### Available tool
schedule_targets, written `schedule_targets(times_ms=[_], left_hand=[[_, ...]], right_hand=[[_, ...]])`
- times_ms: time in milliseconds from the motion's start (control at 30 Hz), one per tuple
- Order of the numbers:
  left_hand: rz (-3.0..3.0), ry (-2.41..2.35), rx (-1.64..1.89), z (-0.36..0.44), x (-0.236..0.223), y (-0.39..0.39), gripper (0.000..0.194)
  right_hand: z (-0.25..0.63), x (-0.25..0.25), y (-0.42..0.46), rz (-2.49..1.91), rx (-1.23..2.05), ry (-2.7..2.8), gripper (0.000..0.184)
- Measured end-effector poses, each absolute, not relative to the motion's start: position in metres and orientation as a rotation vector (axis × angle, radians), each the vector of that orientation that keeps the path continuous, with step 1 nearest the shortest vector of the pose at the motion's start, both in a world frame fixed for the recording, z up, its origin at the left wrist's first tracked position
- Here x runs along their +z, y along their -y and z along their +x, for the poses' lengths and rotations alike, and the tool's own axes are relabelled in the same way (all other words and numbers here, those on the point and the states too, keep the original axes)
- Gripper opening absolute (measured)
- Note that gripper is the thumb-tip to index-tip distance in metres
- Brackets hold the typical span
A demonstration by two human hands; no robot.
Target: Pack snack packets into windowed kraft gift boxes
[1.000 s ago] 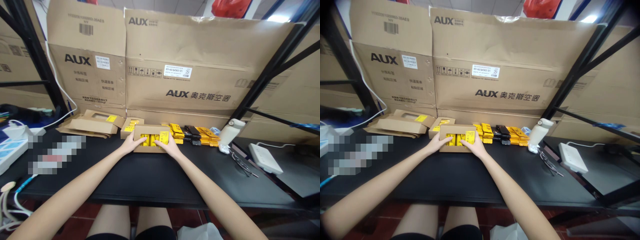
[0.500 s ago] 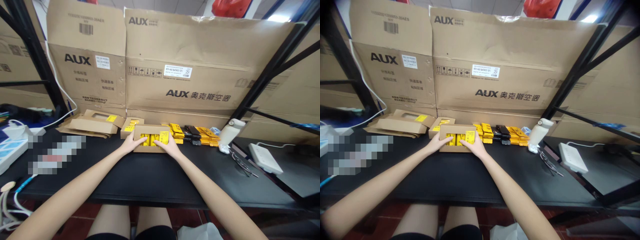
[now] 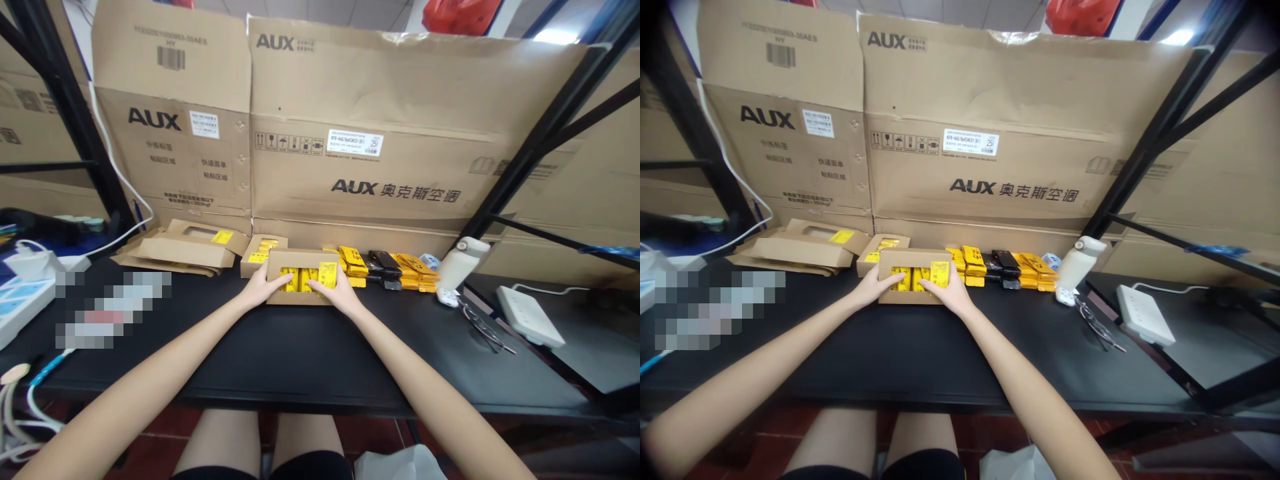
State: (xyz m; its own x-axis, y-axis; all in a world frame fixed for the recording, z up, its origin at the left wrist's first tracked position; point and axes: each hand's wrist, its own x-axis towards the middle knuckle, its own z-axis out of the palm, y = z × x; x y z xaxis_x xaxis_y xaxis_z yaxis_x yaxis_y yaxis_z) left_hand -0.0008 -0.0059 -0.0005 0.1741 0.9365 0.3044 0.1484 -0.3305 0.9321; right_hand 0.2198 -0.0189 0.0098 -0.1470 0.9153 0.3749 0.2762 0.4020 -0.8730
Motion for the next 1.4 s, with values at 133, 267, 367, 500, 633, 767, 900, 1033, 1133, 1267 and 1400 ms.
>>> schedule_targets(times_ms=[133,267,367,500,633,767,900,1033,1133,1267,1400], left_hand=[[1.648,-1.048,1.239,-0.0002,0.0008,0.0069,0.064],[1.643,-1.059,1.236,0.0000,0.0019,0.0075,0.064],[1.653,-1.057,1.236,-0.0002,0.0019,0.0072,0.063],[1.671,-1.063,1.237,-0.0004,0.0015,0.0069,0.060],[1.678,-1.060,1.234,-0.0007,0.0010,0.0070,0.060],[1.669,-1.071,1.232,-0.0012,0.0005,0.0064,0.062],[1.668,-1.071,1.231,-0.0016,0.0000,0.0057,0.062],[1.672,-1.066,1.229,-0.0017,0.0001,0.0061,0.062],[1.674,-1.055,1.233,-0.0014,0.0005,0.0068,0.061],[1.664,-1.053,1.230,-0.0010,0.0010,0.0075,0.061],[1.671,-1.061,1.228,-0.0007,0.0022,0.0087,0.062]], right_hand=[[0.2196,0.0094,0.0185,-1.069,0.792,1.658,0.075],[0.2195,0.0096,0.0184,-1.071,0.790,1.657,0.073],[0.2195,0.0099,0.0188,-1.068,0.789,1.656,0.072],[0.2195,0.0096,0.0190,-1.065,0.788,1.654,0.071],[0.2197,0.0091,0.0184,-1.064,0.785,1.658,0.070],[0.2195,0.0090,0.0180,-1.060,0.793,1.656,0.074],[0.2189,0.0094,0.0185,-1.058,0.796,1.653,0.077],[0.2188,0.0102,0.0195,-1.061,0.788,1.651,0.075],[0.2190,0.0108,0.0199,-1.064,0.778,1.656,0.072],[0.2191,0.0111,0.0201,-1.061,0.780,1.656,0.071],[0.2194,0.0104,0.0195,-1.059,0.791,1.657,0.072]])
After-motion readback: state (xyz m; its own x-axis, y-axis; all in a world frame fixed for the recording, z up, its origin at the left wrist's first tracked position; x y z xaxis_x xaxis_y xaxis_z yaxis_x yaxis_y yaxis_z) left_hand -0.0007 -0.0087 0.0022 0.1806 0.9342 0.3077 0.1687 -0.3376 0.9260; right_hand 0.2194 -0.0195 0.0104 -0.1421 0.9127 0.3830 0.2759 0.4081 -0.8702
